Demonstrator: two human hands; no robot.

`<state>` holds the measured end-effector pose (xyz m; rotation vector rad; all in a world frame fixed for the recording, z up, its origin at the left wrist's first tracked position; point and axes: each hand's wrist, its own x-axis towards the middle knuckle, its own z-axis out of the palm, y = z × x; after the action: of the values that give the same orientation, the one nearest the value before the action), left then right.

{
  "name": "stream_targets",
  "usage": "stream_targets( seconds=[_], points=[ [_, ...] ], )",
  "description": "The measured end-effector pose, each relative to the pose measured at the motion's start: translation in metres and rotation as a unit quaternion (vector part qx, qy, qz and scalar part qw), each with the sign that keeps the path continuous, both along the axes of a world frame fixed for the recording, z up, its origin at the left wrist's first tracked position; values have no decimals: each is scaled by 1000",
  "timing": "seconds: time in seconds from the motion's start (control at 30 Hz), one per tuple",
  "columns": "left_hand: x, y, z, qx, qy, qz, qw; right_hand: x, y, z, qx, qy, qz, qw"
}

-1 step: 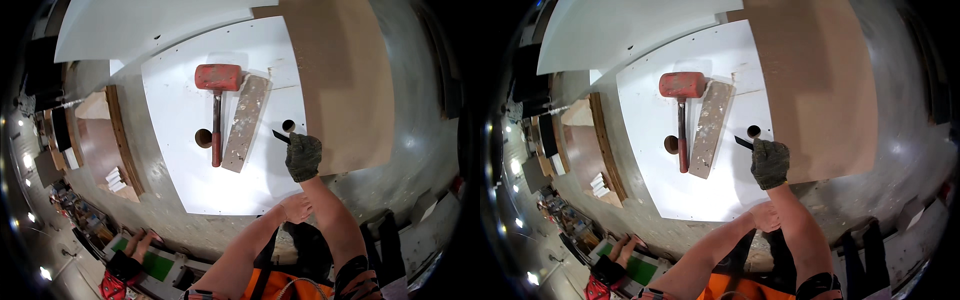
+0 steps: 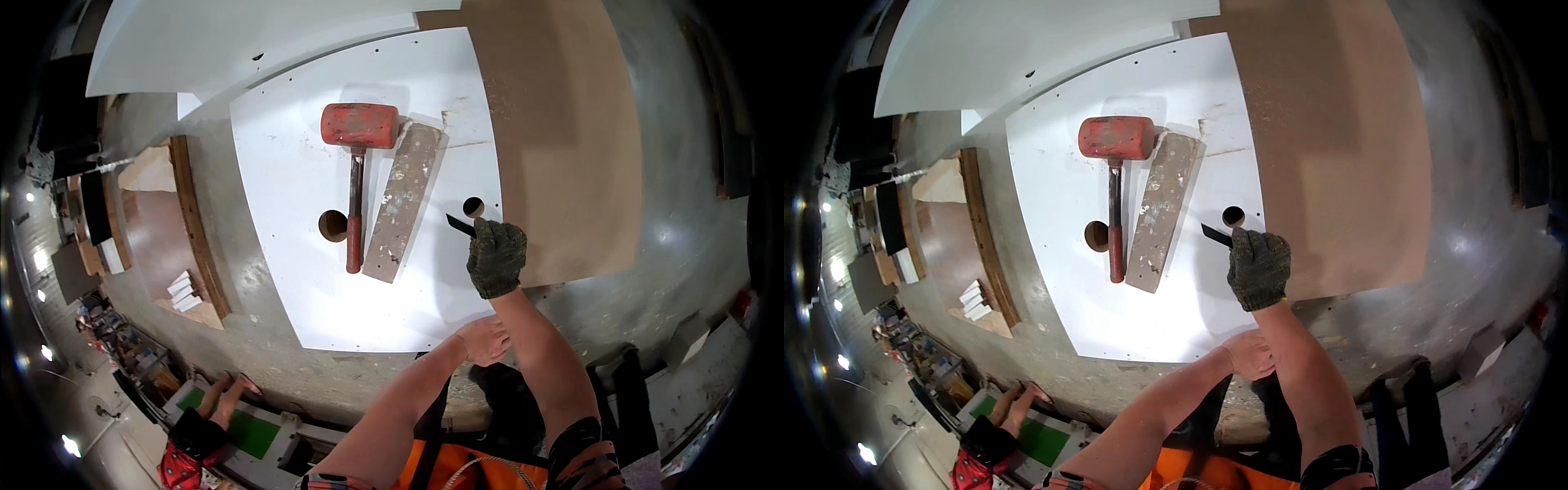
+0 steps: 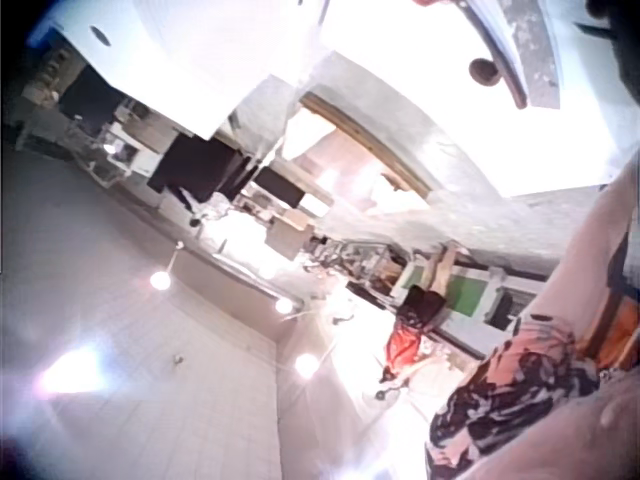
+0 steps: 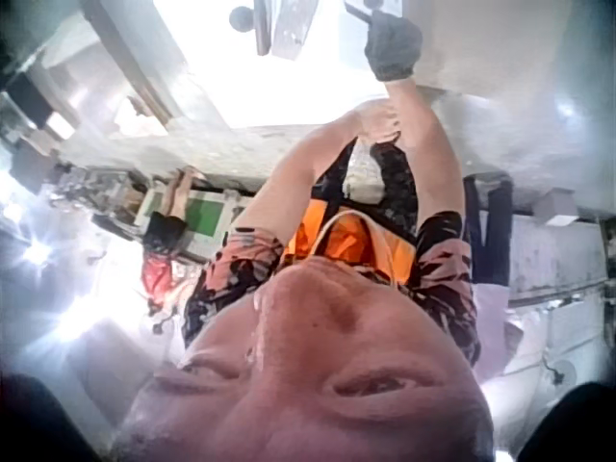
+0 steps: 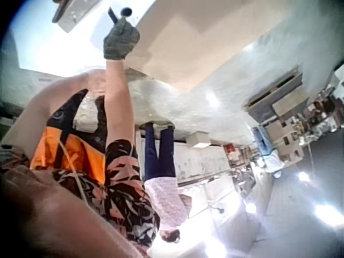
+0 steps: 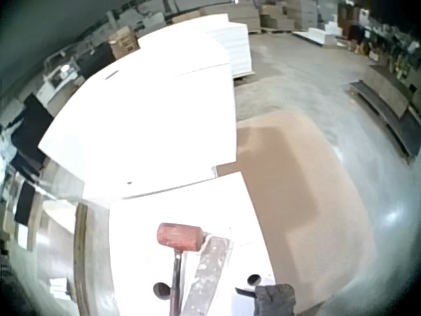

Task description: The person uses a sanding block to smooth the edges of white panels stacked on a wooden board, then moves to a different workstation and uses a mallet to tap the edges of a white box.

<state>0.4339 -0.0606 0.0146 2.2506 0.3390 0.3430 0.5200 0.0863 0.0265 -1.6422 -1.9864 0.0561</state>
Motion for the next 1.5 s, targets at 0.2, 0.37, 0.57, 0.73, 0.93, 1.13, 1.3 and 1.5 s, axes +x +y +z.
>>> stream_targets(
  seconds=[0.2, 0.37, 0.57, 0.73, 0.93, 1.13, 1.3, 1.5],
  points=[
    [2, -2, -5, -35, -2, -6, 999, 0, -3, 0, -73, -15, 10, 997],
    [7, 5, -6, -78, -40, 12, 996, 2, 0, -3, -116, -11, 8, 993],
    [11, 19, 20, -140, 28, 24, 989, 8, 6, -2, -158, 41, 26, 986],
    [-9, 72, 91, -173, 118, 77, 975, 19, 11, -4, -145, 120, 47, 981],
    [12, 249, 140, 34, 131, 522, 842, 74, 29, 13, -267, 241, -8, 933],
    [81, 389, 39, 56, 309, 631, 709, 212, 74, 17, -387, 214, -32, 896],
    [107, 389, 3, 198, 410, 602, 655, 340, 115, -21, -308, 8, -24, 951],
    [105, 393, 4, 206, 416, 597, 654, 360, 231, 10, -574, 95, -42, 812]
  ],
)
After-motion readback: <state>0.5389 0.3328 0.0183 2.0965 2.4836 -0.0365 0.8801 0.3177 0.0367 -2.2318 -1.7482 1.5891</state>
